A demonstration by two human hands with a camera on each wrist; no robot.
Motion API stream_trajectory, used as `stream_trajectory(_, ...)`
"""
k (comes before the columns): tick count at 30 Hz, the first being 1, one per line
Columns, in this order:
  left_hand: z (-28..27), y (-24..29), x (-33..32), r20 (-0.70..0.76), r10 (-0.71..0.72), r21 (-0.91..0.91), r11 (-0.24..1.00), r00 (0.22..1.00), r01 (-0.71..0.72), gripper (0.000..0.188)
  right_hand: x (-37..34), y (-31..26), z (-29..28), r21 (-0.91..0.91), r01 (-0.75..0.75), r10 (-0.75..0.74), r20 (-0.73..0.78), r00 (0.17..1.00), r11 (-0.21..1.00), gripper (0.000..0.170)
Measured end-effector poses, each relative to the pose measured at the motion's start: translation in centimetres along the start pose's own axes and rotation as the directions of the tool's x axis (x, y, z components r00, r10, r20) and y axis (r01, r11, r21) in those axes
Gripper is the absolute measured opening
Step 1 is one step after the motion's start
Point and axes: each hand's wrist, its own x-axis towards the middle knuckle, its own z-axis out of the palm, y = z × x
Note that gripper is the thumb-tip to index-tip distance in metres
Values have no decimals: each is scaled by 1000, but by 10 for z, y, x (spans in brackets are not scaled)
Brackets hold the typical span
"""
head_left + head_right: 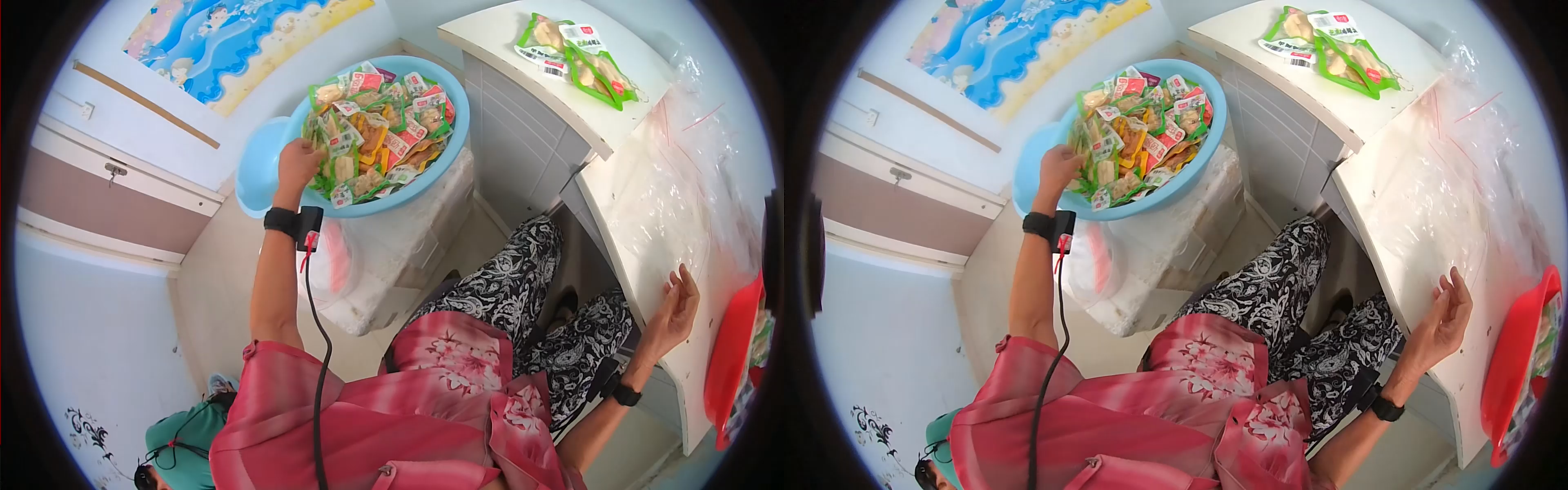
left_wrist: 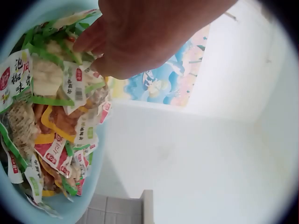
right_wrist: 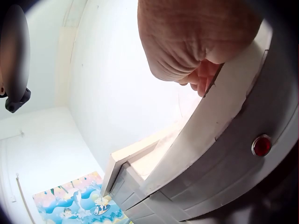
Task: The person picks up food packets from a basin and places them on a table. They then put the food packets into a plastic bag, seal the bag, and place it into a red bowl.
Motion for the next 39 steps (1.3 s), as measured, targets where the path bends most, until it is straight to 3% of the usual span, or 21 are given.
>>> stream_trajectory(3, 23, -12, 24, -18, 112, 324, 941, 994, -100, 65, 0, -4, 1, -31, 1, 0, 5, 1000, 1000, 29)
stream_trajectory(6, 34, -21, 36, -159, 249, 422, 892, 955, -162, 91, -2, -10, 2, -74, 9, -9, 5, 1000, 997, 28)
stream_trajectory(9, 22, 20, 22, -258, 188, 517, 855, 948, -29, 102, -2, -14, 4, -134, 5, -4, 5, 1000, 991, 28)
stream_trajectory(11, 21, 15, 31, -226, 202, 551, 833, 953, -45, 116, -4, -19, 6, -161, 11, -11, 5, 1000, 987, 28)
stream_trajectory(13, 26, 5, 39, -233, 269, 572, 815, 935, -92, 123, -5, -21, 8, -183, 15, -13, 7, 1000, 983, 28)
stream_trajectory(16, 32, 5, 60, -89, -15, 187, 982, 996, 31, 131, -4, -21, 9, -208, 21, -18, 15, 1000, 978, 29)
stream_trajectory(19, 39, 5, 70, 39, -148, 169, 976, 988, 139, 130, -4, -21, 9, -223, 34, -28, 30, 999, 974, 30)
stream_trajectory(22, 41, -16, 98, 21, -100, 140, 985, 995, 96, 124, -4, -22, 9, -231, 30, -23, 30, 999, 973, 30)
stream_trajectory(25, 30, -74, 142, 24, -23, 90, 996, 999, 21, 117, -5, -20, 10, -226, 20, -15, 23, 1000, 974, 30)
stream_trajectory(27, 34, -69, 141, 107, -59, 208, 977, 993, 36, 113, -5, -23, 11, -228, 22, -18, 24, 1000, 973, 30)
stream_trajectory(31, 42, -34, 103, 7, -14, 334, 942, 1000, 11, 105, -5, -23, 10, -266, 42, -35, 34, 999, 963, 29)
stream_trajectory(33, 55, -70, 128, 22, 54, 353, 934, 998, -58, 97, -5, -24, 11, -268, 52, -45, 34, 998, 962, 28)
stream_trajectory(35, 57, -73, 132, -12, 66, 368, 928, 998, -57, 88, -6, -21, 10, -261, 56, -47, 40, 998, 964, 27)
stream_trajectory(39, 27, -41, 93, -115, -17, 383, 922, 993, 60, 68, -7, -29, 13, -216, 34, -31, 16, 999, 976, 27)
